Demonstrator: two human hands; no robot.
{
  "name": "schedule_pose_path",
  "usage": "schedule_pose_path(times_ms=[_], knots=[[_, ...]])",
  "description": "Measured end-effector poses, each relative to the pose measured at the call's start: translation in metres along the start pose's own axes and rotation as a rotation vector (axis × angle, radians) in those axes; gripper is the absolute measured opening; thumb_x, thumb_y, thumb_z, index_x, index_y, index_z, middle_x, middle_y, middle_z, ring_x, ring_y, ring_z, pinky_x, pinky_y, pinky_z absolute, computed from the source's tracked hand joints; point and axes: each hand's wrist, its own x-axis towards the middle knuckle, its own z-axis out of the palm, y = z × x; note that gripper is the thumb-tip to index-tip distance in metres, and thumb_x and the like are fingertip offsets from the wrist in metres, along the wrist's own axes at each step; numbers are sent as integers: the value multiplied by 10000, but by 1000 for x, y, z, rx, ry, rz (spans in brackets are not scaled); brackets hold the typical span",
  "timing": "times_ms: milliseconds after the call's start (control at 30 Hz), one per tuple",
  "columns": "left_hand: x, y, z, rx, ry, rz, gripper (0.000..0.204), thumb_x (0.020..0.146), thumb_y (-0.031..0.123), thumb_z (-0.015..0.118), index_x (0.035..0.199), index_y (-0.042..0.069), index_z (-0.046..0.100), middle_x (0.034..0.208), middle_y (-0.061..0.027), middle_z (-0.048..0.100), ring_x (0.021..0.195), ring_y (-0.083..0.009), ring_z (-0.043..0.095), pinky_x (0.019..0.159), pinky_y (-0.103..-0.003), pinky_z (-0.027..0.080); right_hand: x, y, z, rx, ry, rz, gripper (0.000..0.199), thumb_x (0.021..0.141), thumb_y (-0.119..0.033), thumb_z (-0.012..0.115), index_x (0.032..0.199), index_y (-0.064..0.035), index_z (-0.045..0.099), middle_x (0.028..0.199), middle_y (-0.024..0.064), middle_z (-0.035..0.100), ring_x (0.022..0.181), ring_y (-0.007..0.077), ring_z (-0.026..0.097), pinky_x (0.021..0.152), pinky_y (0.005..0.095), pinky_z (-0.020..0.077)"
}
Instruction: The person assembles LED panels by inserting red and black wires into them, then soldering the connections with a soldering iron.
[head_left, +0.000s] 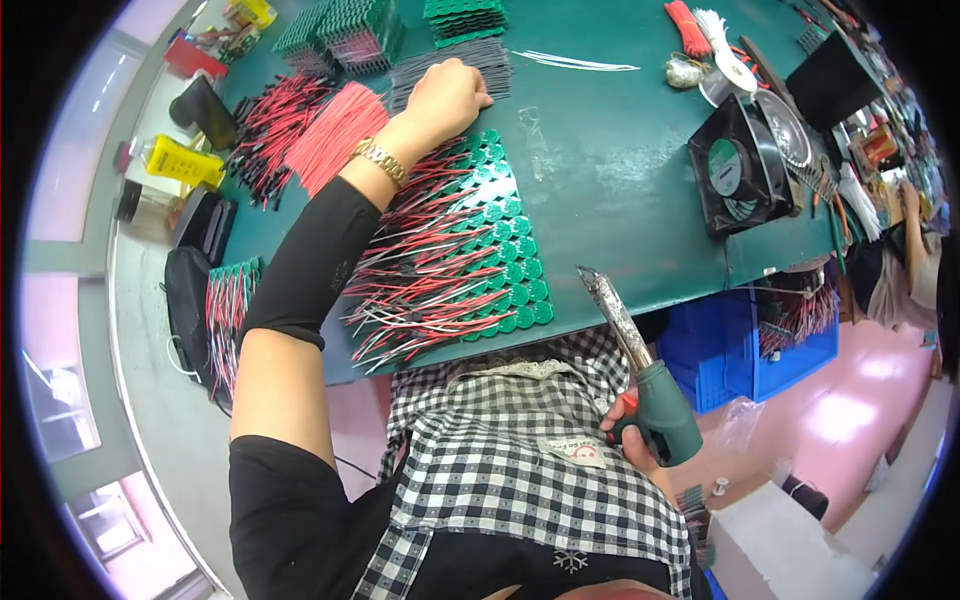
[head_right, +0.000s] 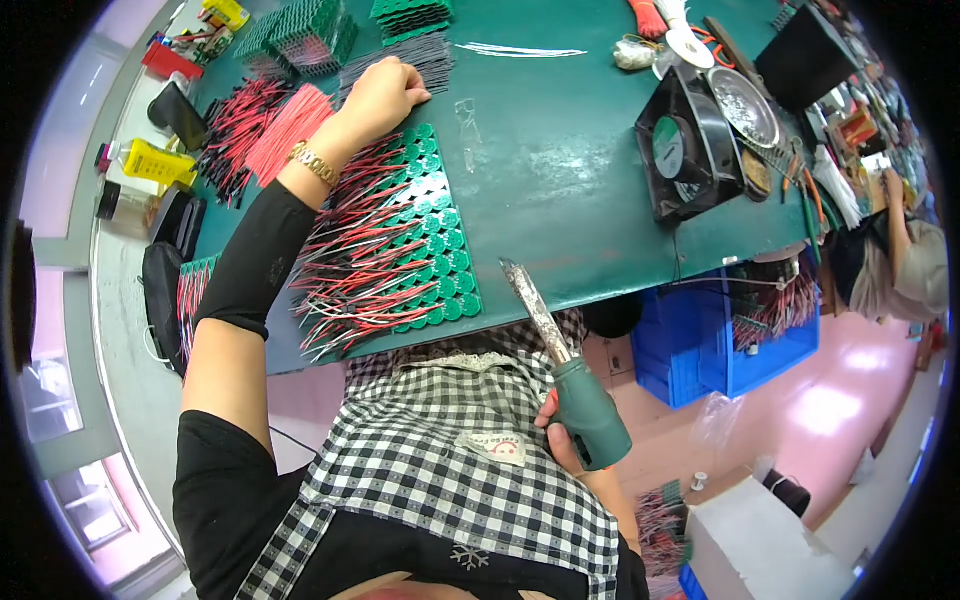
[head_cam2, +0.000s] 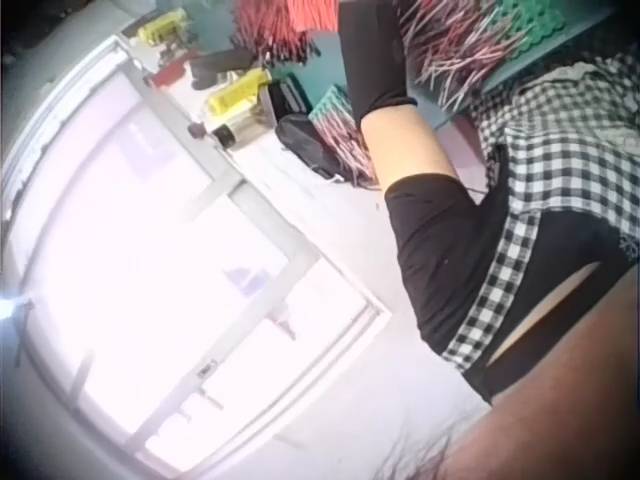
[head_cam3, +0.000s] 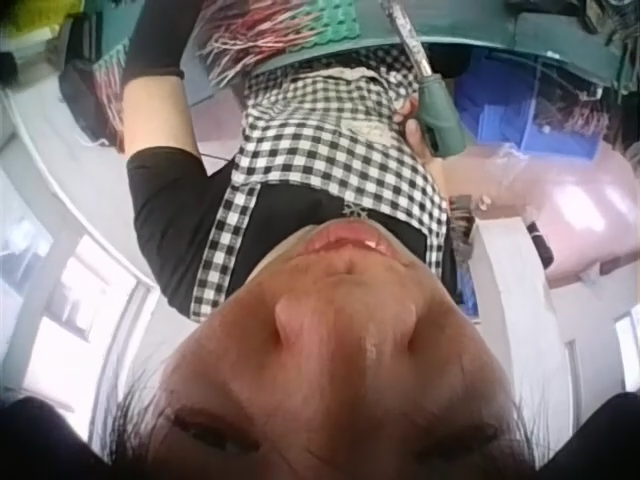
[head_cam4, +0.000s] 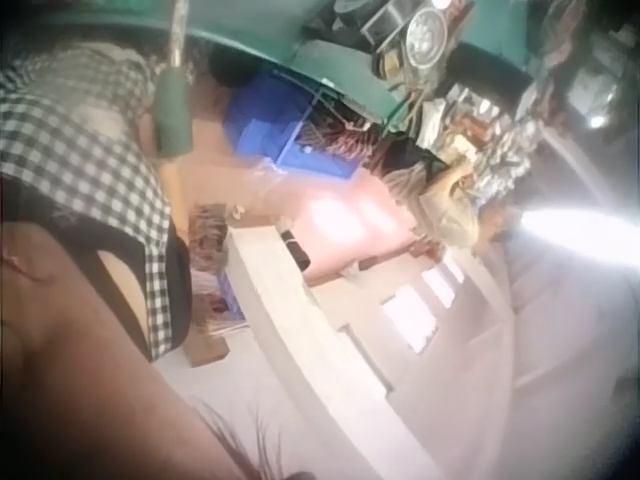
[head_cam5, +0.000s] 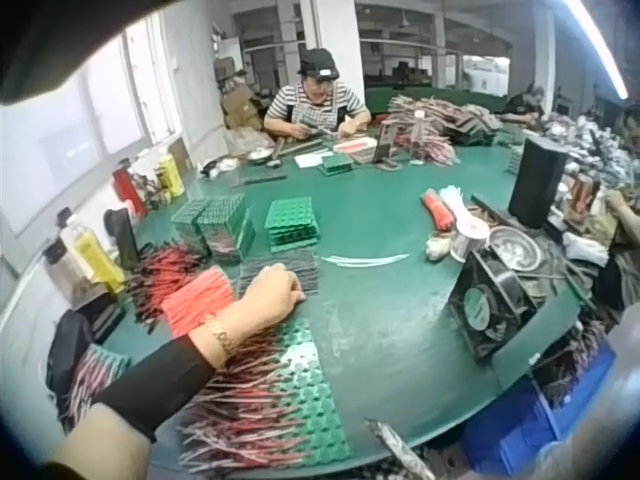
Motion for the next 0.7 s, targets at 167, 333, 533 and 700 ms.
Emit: schedule_pose_path(times_ms=[167,333,533,700], knots=[[-21,3,3,176,132,119,115,811,131,637,844,21,624,901,-171,579,914,-368,552,788,-461,460,2,5,-2,19,22,-23,354,857,-212,620,1110,9,506,891,61,553,731,137,554,683,279,483],[-71,45,-34,-266,151,193,115,879,75,589,919,1,511,745,-108,541,655,-239,521,628,-337,446,11,-18,2,-74,-31,-57,380,858,-191,592,1161,17,493,908,50,543,757,134,540,684,277,471],[-168,90,-50,-427,-149,333,97,768,49,716,822,40,637,756,-48,600,696,-134,579,612,-267,466,-4,3,-19,125,-12,102,520,831,-358,634,1182,3,504,868,70,548,744,158,541,685,295,457],[-206,101,-40,-473,-91,170,115,698,54,716,745,76,613,711,-35,565,576,-186,564,493,-290,457,-1,-25,-14,-24,-42,131,484,780,-305,654,1136,3,545,859,79,586,742,154,570,666,293,479]])
